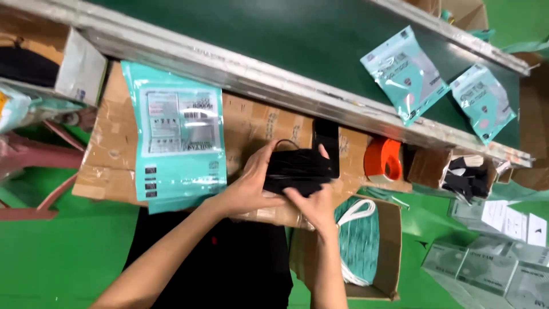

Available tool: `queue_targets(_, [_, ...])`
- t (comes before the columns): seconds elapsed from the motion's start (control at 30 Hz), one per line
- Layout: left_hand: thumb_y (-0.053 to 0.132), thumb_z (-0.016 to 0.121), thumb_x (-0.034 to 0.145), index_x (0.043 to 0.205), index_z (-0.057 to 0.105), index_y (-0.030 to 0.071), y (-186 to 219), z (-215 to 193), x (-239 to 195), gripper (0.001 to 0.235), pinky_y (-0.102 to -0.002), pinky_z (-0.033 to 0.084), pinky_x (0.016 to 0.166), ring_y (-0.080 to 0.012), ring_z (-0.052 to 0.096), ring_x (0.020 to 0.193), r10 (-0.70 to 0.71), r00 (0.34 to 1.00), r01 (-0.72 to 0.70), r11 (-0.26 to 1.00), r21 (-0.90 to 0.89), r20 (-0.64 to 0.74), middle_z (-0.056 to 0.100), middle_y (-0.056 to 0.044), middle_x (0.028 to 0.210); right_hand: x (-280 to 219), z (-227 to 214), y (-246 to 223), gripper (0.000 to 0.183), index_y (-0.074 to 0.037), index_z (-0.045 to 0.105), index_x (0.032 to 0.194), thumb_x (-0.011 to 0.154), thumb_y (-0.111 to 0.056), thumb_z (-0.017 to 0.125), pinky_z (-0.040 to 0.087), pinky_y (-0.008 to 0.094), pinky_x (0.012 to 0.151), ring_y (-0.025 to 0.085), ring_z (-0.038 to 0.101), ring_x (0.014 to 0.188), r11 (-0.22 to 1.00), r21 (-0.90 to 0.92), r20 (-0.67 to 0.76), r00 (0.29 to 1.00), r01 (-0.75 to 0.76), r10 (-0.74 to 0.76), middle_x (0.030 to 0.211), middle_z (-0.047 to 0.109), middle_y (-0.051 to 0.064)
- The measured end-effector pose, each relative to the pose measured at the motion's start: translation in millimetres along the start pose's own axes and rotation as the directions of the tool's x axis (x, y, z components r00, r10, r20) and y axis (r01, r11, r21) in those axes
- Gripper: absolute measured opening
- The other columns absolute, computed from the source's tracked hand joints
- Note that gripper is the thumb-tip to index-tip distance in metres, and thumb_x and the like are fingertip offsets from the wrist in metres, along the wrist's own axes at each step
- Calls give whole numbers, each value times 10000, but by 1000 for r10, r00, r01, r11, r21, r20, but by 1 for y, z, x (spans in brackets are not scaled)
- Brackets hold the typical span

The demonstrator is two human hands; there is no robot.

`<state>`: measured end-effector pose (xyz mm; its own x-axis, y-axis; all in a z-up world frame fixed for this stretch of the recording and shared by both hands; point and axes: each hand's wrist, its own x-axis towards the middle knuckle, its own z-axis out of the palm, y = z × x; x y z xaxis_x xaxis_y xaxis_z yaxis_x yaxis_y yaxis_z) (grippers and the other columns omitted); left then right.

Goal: Packing black face masks into teal plastic pouches on a factory production line.

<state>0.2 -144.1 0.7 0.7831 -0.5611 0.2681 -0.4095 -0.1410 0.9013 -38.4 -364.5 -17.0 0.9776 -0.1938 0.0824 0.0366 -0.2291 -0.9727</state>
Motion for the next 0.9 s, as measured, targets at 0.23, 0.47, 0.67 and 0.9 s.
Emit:
queue_targets(0.23, [249, 892, 673, 1612, 85, 48, -44, 49, -19, 1254, -487, 262, 1229, -393, 307, 1496, -123, 973, 121, 992, -21, -194, 337, -217, 1599, -17, 18, 8, 1082, -113, 237, 1595, 701, 1, 834, 499, 361, 1074, 227, 594, 1220, 994, 104, 99, 994, 29, -40, 1362, 553, 117])
queue_targets(0.47, [185, 873, 818, 1536, 424, 213, -79, 84, -26, 848, -436, 555, 1068, -354, 683, 1240, -79, 868, 189, 965, 179, -490, 695, -137, 1330, -33, 10, 50, 569, 20, 386, 1531, 1018, -174, 540, 282, 400, 1242, 295, 390, 1472, 946, 16, 142, 936, 323, -322, 1609, 319, 194])
queue_targets(0.67, [76, 762, 781, 1480, 364, -157, 11, 23, -26, 837, -532, 431, 1010, -510, 516, 1232, 24, 893, 53, 986, 158, -449, 497, -335, 1387, -14, 7, 95, 435, 79, 414, 1487, 1075, -57, 454, 361, 365, 1168, 274, 491, 1369, 956, -178, -93, 963, 234, -253, 1479, 505, 196])
queue_targets(0.9, [70, 673, 801, 945, 674, 38, -6, -108, -85, 148, -434, 543, 803, -315, 626, 964, 116, 948, 148, 662, 734, -296, 675, -106, 1014, 6, 24, 49, 320, 70, 494, 1434, 1145, -65, 461, 482, 285, 1033, 148, 598, 1175, 965, 179, -190, 969, 189, -155, 1283, 631, 105])
